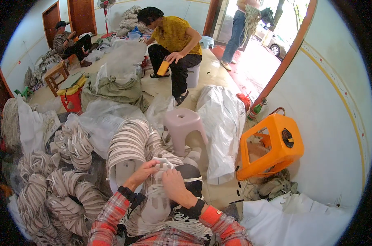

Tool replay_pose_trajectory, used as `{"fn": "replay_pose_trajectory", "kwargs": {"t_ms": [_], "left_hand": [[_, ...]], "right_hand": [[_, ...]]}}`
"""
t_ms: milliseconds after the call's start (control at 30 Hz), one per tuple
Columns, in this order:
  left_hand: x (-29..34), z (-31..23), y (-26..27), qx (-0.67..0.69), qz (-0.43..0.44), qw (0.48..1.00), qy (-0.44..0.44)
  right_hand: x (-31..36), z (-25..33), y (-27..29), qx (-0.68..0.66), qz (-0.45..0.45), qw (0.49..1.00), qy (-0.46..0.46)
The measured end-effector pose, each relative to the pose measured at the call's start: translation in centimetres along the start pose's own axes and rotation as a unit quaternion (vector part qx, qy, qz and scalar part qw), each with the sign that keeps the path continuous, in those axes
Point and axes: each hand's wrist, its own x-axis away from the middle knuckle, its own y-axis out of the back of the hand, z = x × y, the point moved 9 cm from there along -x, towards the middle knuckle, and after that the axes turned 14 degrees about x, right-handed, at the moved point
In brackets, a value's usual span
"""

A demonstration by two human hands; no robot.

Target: Thread shoelaces through the eyelets of a shoe upper.

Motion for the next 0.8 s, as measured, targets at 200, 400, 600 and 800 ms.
{"fn": "replay_pose_trajectory", "kwargs": {"t_ms": [200,400,600,800], "left_hand": [[0.0,-0.3,-0.4,0.013,-0.011,1.0,0.002],[0.0,0.1,0.8,-0.018,-0.027,0.999,-0.019],[2.4,-3.1,1.8,-0.035,-0.14,0.973,-0.18],[5.7,-1.6,5.0,0.039,-0.163,0.986,-0.008]], "right_hand": [[0.6,-1.1,-2.0,-0.189,0.065,0.978,-0.055],[0.1,-1.6,-2.5,-0.262,0.035,0.953,-0.148],[-1.3,1.8,0.4,-0.051,-0.014,0.999,-0.006],[-3.4,7.3,-0.4,-0.092,0.214,0.967,0.107]]}}
